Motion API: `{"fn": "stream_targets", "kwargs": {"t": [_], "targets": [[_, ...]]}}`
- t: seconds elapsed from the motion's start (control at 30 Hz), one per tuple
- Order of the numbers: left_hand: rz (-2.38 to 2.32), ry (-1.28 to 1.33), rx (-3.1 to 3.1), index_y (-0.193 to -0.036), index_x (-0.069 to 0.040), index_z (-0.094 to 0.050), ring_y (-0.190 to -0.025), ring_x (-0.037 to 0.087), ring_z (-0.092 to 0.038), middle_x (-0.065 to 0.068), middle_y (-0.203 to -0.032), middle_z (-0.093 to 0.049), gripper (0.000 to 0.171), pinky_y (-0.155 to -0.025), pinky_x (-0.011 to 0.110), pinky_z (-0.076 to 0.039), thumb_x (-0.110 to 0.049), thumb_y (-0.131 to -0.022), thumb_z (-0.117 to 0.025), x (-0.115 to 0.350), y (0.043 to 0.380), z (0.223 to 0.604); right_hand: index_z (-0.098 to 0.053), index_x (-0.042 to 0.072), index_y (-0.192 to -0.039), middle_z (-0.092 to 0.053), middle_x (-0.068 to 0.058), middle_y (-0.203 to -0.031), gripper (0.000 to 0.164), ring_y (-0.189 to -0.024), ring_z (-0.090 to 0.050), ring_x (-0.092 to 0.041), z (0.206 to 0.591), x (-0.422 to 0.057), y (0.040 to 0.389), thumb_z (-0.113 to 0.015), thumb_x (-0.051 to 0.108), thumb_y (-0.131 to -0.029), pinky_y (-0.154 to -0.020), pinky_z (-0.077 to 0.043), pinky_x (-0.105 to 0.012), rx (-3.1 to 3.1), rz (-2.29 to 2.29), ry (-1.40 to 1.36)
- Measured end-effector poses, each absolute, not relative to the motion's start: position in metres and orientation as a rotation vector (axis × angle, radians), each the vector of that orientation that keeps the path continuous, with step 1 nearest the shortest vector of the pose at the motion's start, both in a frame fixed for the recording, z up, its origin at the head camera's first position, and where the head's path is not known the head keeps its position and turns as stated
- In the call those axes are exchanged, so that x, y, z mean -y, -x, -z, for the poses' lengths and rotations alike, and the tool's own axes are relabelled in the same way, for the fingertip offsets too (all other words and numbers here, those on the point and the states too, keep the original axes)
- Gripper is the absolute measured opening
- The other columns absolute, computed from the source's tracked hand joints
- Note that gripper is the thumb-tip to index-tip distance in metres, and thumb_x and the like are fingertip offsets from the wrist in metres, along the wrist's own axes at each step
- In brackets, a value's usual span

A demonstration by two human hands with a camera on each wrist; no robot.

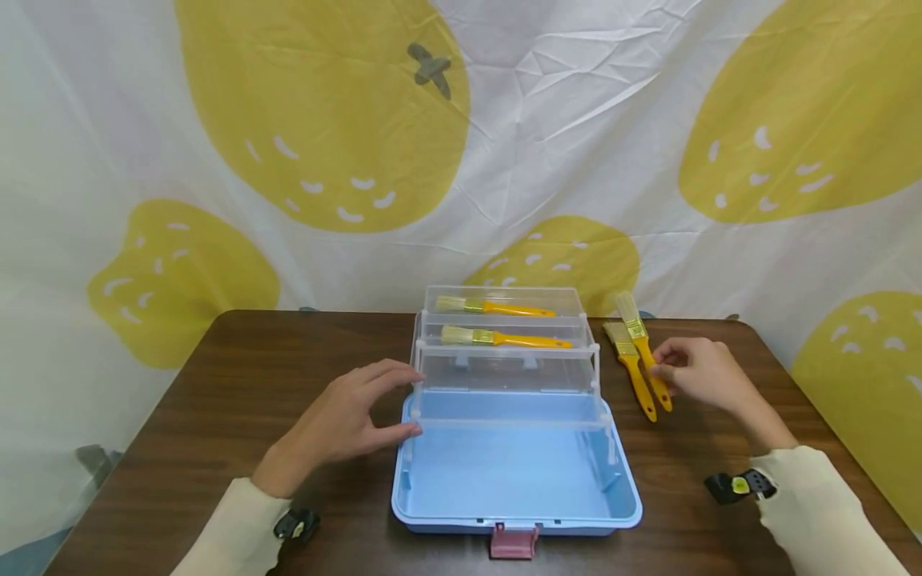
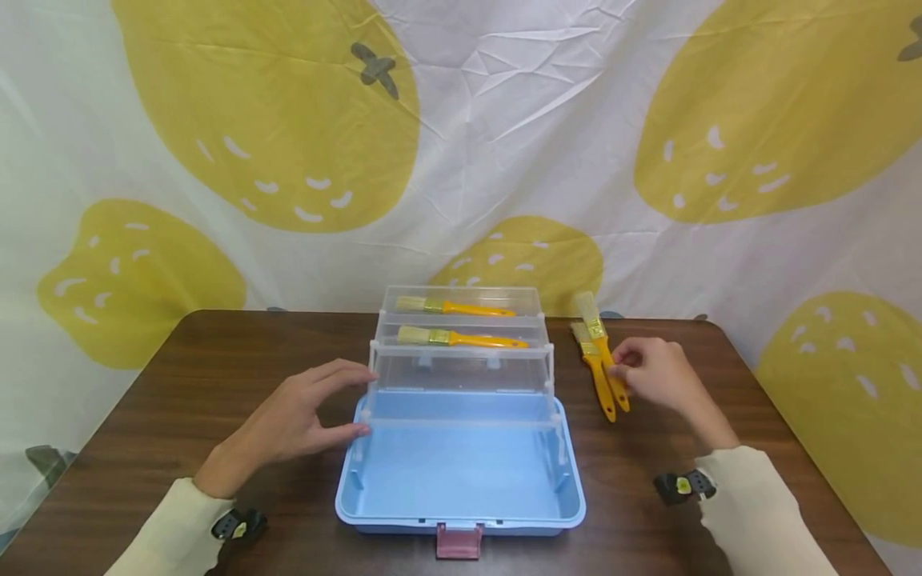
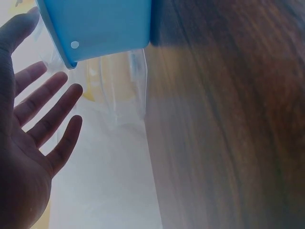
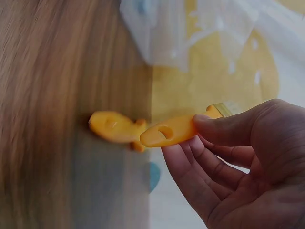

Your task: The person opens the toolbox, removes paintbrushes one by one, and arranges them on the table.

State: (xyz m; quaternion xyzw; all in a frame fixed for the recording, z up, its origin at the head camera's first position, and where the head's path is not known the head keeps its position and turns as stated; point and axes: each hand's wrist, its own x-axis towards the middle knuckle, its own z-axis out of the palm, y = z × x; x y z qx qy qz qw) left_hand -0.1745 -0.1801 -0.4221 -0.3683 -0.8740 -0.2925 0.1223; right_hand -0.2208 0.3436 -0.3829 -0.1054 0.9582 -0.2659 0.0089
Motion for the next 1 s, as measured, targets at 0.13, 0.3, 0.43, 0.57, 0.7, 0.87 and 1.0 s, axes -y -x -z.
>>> {"fn": "stream_targets", "kwargs": {"t": [0.13,0.3,0.43,0.57,0.7,0.87,1.0], "targets": [[0.868,1.082,2.546,-0.143,-0.014,-0.07,-0.123,0.02,-0.07,0.001,-0.142,-0.07,0.065,-0.106,0.047,-0.059,-0.042,-0.089,-0.094,0.18,0.175,0.422,-0.073,-0.003,-0.1,-0.074,-0.006,-0.086,0.015,-0.066,-0.071,-0.02,0.393,-0.359,0.225,-0.076,0.011,-0.102,-0.058,-0.06,-0.031,-2.95,0.847,0.245],[0.883,1.099,2.534,-0.143,-0.012,-0.07,-0.122,0.02,-0.07,0.001,-0.142,-0.07,0.065,-0.105,0.047,-0.06,-0.041,-0.09,-0.094,0.179,0.175,0.421,-0.072,-0.007,-0.103,-0.073,-0.009,-0.088,0.019,-0.069,-0.072,-0.021,0.402,-0.373,0.229,-0.074,0.012,-0.103,-0.062,-0.063,-0.034,-2.901,0.849,0.143],[0.891,1.105,2.53,-0.143,-0.012,-0.07,-0.121,0.02,-0.07,0.0,-0.141,-0.07,0.064,-0.105,0.047,-0.06,-0.04,-0.09,-0.094,0.179,0.175,0.42,-0.071,-0.01,-0.105,-0.07,-0.012,-0.089,0.021,-0.072,-0.071,-0.021,0.408,-0.381,0.232,-0.071,0.012,-0.104,-0.065,-0.065,-0.036,-2.862,0.84,0.08],[0.894,1.096,2.54,-0.143,-0.012,-0.07,-0.122,0.019,-0.07,-0.001,-0.141,-0.07,0.064,-0.105,0.047,-0.06,-0.04,-0.09,-0.093,0.179,0.174,0.42,-0.07,-0.012,-0.107,-0.069,-0.014,-0.09,0.022,-0.074,-0.071,-0.021,0.411,-0.386,0.234,-0.07,0.01,-0.104,-0.066,-0.066,-0.035,-2.83,0.86,0.024],[0.899,1.093,2.548,-0.143,-0.013,-0.07,-0.123,0.018,-0.069,-0.001,-0.142,-0.069,0.064,-0.106,0.047,-0.059,-0.041,-0.091,-0.093,0.179,0.174,0.421,-0.069,-0.014,-0.108,-0.069,-0.017,-0.091,0.023,-0.074,-0.071,-0.021,0.412,-0.389,0.235,-0.069,0.009,-0.105,-0.067,-0.066,-0.035,-2.812,0.872,-0.017],[0.899,1.098,2.541,-0.143,-0.013,-0.069,-0.122,0.019,-0.069,0.0,-0.142,-0.07,0.064,-0.105,0.047,-0.059,-0.04,-0.091,-0.093,0.179,0.175,0.421,-0.07,-0.014,-0.107,-0.069,-0.016,-0.091,0.023,-0.074,-0.072,-0.02,0.413,-0.391,0.236,-0.069,0.009,-0.105,-0.067,-0.066,-0.035,-2.804,0.873,-0.034],[0.903,1.103,2.534,-0.143,-0.013,-0.069,-0.121,0.021,-0.07,0.0,-0.141,-0.07,0.063,-0.105,0.047,-0.06,-0.039,-0.09,-0.094,0.179,0.175,0.421,-0.071,-0.013,-0.106,-0.069,-0.015,-0.09,0.022,-0.073,-0.072,-0.019,0.413,-0.393,0.237,-0.069,0.009,-0.105,-0.066,-0.066,-0.033,-2.808,0.865,-0.029]]}}
